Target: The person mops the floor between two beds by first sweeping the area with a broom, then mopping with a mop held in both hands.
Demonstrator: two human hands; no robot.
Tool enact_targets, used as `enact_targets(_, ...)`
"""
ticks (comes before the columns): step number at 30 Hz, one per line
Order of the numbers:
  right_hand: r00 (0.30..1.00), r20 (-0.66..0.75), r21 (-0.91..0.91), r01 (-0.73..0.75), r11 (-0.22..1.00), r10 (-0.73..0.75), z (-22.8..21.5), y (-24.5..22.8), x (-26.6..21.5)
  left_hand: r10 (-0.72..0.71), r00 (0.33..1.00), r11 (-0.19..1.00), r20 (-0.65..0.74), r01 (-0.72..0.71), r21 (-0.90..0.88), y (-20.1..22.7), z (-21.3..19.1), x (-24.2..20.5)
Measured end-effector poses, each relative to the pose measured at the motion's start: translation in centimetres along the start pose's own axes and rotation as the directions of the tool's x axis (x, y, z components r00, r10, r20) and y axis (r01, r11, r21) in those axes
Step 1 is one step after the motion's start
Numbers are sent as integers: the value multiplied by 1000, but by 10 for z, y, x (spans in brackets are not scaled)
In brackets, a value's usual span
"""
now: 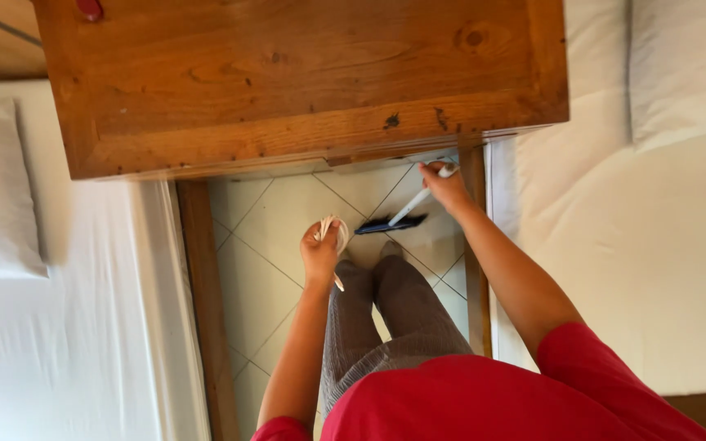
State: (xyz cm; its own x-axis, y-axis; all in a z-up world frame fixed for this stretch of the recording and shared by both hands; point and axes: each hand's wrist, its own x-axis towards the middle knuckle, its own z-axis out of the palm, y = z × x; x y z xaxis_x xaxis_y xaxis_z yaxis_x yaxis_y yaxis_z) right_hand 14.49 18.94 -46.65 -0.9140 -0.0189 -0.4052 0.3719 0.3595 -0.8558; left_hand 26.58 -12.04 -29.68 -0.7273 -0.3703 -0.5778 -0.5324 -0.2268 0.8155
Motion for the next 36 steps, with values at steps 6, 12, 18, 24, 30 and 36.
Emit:
enact_targets(6,921,-374,296,7,955,109,-2,-79,-64,348,938,852,8,-320,414,-37,-18,73)
enact_targets(12,607,-702,553,134,822,373,-136,40,-40,145,982,921,123,-179,345,-22,-3,86)
enact_targets(18,400,-721,682,266,681,566,-252,86,-62,54,978,916,204,-130,379,-39,7,78)
enact_targets(24,578,-757,440,104,892,306,-259,137,-91,23,983,988,184,-51,149,-93,19,98)
enact_targets(30,270,-671,629,-286,723,691,-143,82,-112,47,990,993,136,-31,-118,-78,36,92)
enact_targets(36,846,-195,-467,365,805,-497,93,-19,-99,-55,998,985,-3,54,-163,-73,18,90)
